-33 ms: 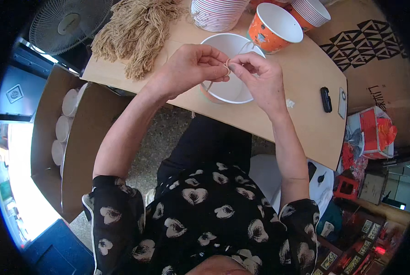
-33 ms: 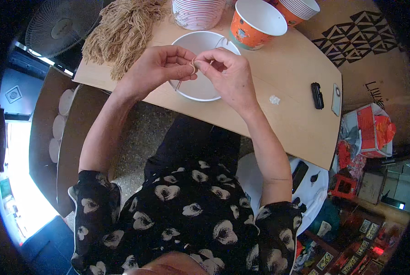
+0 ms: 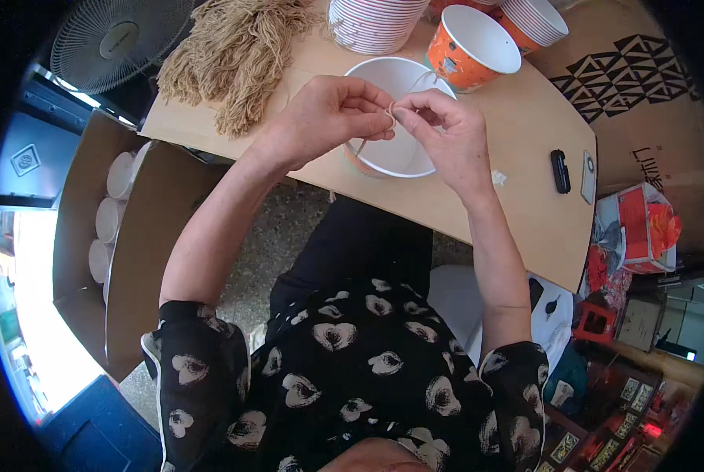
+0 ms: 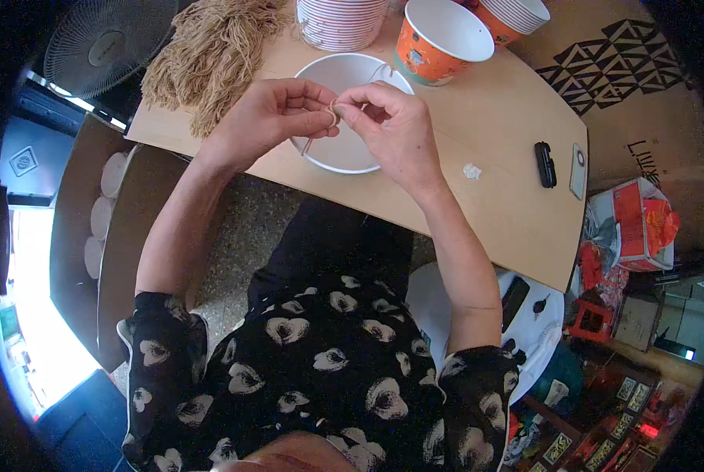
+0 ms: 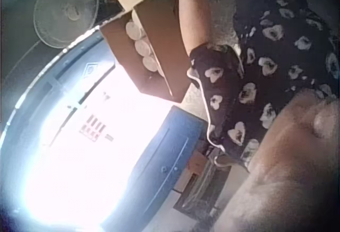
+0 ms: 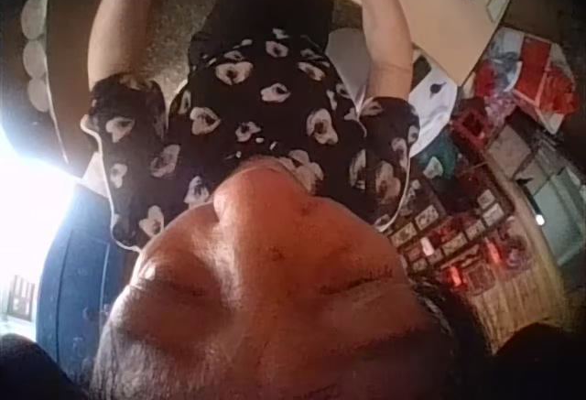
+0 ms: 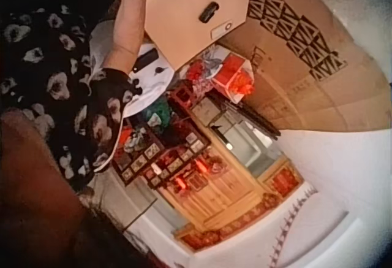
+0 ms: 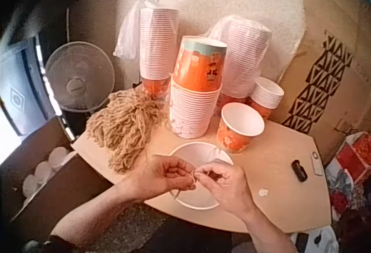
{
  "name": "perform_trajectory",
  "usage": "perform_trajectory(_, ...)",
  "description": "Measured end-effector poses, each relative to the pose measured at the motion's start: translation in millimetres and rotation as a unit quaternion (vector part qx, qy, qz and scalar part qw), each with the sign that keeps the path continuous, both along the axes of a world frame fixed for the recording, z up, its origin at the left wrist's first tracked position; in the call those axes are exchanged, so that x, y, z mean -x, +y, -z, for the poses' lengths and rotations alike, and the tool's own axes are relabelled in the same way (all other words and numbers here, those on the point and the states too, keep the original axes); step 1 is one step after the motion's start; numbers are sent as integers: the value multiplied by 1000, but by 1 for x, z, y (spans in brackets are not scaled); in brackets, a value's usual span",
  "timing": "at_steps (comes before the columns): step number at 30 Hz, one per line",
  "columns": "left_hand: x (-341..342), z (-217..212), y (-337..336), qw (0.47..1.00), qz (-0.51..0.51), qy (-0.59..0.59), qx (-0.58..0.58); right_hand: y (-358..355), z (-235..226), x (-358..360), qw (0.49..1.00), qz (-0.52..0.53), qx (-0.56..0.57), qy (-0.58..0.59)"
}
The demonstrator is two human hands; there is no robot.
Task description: The person is preparing paper buckets for packaging by handling and possibly attaching thin elastic bands.
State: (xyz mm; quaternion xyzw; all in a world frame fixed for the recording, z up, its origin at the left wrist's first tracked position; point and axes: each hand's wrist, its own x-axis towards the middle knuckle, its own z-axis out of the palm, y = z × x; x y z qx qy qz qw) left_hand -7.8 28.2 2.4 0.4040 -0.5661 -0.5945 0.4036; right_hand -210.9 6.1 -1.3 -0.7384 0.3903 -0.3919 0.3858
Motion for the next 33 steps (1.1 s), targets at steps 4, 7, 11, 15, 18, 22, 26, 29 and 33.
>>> perform_trajectory(4,1,9,-1,999,-18,35,17,1,0,0,1000,6,-21,2)
perform_trajectory(7,4,10,1,998,-40,25,37,0,0,1,999,9,-31,9)
perform_trajectory(11,5,13,4,996,-61,12,68,-1,2,2,999,8,-27,17)
perform_trajectory(15,3,17,2,995,-63,5,74,-1,3,2,999,5,-22,27)
perform_trajectory(18,0,12,3,997,-52,25,54,0,2,2,999,-5,-27,24)
perform_trajectory(22,0,3,3,997,-56,47,10,2,-2,1,999,-22,-28,32)
perform_trajectory(26,-3,3,-1,1000,-31,3,-5,4,0,1,998,-46,2,34)
perform_trajectory(29,-4,1,-1,999,-32,6,-1,6,-2,1,998,-50,0,46)
perform_trajectory(33,-4,-3,-1,999,-39,6,-2,7,-5,-1,999,-41,-14,20)
